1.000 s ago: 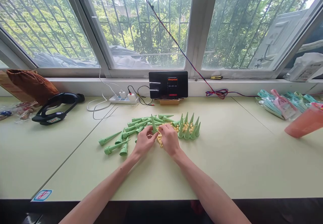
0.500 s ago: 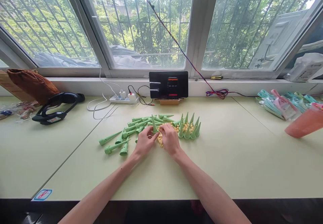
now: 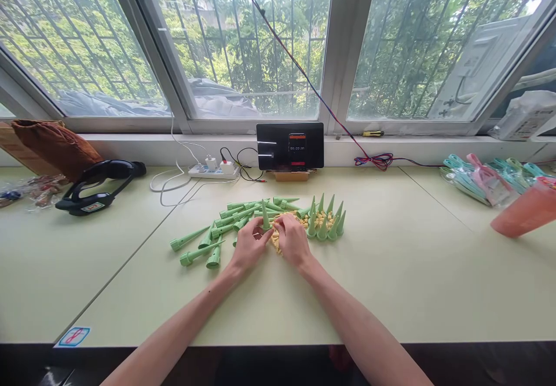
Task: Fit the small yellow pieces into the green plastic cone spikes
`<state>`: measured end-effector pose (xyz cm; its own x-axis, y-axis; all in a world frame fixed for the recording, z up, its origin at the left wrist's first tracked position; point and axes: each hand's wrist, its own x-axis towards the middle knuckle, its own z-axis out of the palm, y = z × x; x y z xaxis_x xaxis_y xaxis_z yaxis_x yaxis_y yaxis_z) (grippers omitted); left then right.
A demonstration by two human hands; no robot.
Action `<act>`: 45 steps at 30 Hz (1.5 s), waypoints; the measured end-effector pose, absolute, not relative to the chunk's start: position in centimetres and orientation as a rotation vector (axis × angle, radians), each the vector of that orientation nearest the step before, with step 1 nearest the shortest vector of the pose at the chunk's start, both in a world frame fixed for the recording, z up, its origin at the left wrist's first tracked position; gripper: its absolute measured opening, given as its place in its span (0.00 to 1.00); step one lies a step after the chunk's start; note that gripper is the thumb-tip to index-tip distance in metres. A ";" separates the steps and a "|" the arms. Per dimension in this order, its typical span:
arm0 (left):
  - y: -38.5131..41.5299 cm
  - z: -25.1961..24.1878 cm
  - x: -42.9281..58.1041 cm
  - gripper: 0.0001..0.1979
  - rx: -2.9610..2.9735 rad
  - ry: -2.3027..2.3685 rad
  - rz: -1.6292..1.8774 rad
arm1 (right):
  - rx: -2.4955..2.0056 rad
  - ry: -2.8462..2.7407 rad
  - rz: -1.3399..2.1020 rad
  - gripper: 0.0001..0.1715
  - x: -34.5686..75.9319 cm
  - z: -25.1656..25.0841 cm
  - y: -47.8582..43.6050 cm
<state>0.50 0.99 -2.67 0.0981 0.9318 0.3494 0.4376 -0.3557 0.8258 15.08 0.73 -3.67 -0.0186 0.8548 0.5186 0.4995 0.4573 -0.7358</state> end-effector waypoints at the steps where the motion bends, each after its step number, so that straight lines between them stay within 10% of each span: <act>1: 1.0 -2.7 0.5 0.10 1.853 1.333 1.216 | -1.189 -1.674 0.427 0.08 15.1 -3.7 0.8; 33: 0.9 -2.8 0.5 0.11 1.885 1.293 1.198 | -1.238 -1.733 0.356 0.24 15.2 -3.4 0.7; 45: 0.8 -1.9 0.6 0.10 1.833 1.343 1.242 | -1.183 -1.698 0.364 0.12 14.9 -2.8 0.3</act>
